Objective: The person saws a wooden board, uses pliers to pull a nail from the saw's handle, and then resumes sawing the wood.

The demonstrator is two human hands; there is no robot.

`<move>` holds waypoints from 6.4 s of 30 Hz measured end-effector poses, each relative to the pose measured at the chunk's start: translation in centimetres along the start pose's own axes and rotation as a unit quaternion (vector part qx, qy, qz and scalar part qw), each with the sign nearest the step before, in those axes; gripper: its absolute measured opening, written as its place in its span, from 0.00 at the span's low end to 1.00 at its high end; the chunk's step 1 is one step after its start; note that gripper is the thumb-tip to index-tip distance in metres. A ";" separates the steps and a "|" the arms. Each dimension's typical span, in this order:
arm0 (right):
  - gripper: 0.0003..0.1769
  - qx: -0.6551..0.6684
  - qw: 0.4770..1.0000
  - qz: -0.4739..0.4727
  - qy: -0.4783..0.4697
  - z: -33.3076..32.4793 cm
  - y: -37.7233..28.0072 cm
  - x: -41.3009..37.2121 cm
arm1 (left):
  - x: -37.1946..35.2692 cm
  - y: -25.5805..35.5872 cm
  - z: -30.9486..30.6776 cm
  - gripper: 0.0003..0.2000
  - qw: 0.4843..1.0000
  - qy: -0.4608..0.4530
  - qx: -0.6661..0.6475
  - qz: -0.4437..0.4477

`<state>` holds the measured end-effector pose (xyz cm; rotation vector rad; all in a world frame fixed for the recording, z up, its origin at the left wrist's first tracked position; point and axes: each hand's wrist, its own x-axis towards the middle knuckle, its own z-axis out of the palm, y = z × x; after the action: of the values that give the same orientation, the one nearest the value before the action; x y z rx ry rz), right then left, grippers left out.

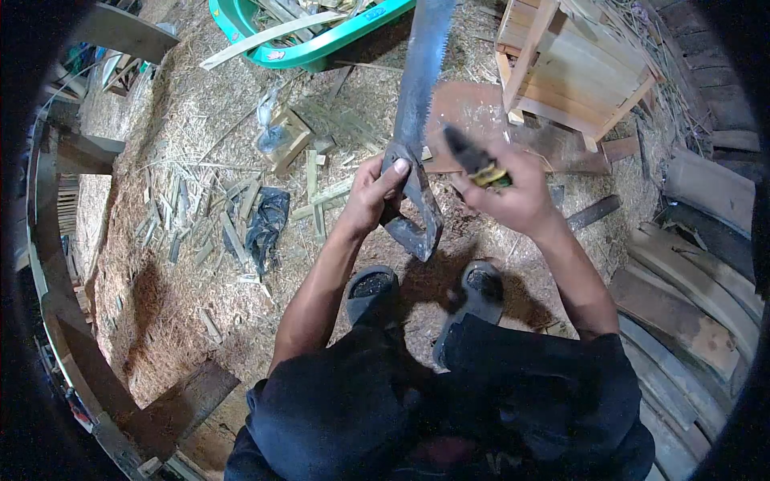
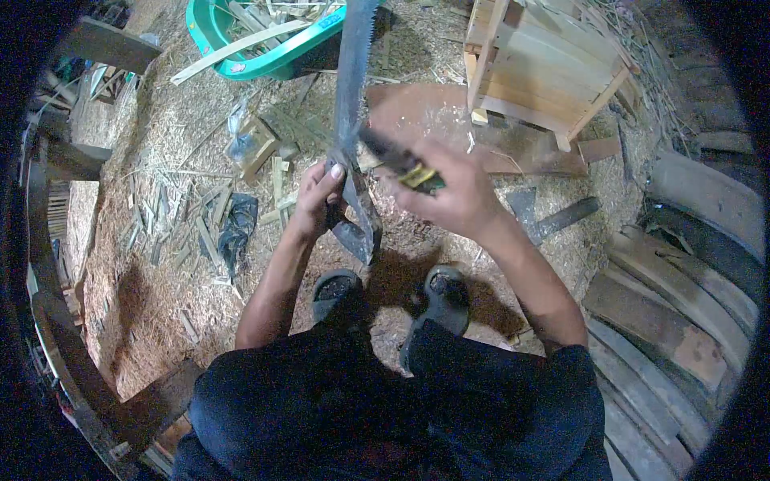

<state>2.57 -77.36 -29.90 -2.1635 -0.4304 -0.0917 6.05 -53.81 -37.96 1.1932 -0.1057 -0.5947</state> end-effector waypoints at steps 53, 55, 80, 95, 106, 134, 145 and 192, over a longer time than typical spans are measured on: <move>0.29 -0.055 0.989 0.028 -0.136 -0.9 -0.9 -1.2 | 0.8 1.7 0.7 0.17 0.988 0.128 0.083 0.002; 0.30 -0.046 0.990 0.039 -0.131 -0.6 -0.8 -1.4 | 0.8 2.0 0.9 0.17 0.988 0.130 0.082 0.011; 0.29 -0.026 0.993 0.062 -0.097 0.3 -2.0 -1.9 | 0.3 2.8 1.8 0.17 0.961 0.172 0.191 0.107; 0.31 -0.022 0.995 0.042 -0.093 0.8 -1.4 -2.1 | 0.2 2.3 2.4 0.14 0.945 0.182 0.206 0.177; 0.28 0.056 0.986 0.114 -0.111 -0.8 -3.2 -1.5 | -0.3 2.9 3.0 0.14 0.956 0.193 0.162 0.151; 0.29 -0.072 0.992 0.077 -0.075 0.9 -3.9 -2.1 | -0.5 3.3 3.2 0.14 0.910 0.227 0.302 0.169; 0.22 -0.033 0.997 0.058 -0.030 1.9 -3.6 -2.1 | -0.5 3.1 3.6 0.13 0.914 0.234 0.266 0.198; 0.25 -0.003 0.988 0.106 -0.110 -2.8 -5.8 -1.6 | -0.8 3.0 3.1 0.17 0.966 0.142 0.124 0.177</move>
<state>-0.66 -76.93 -24.11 -2.2198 -0.3208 0.2667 5.31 -55.29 -33.95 1.4489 -0.1495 -0.0931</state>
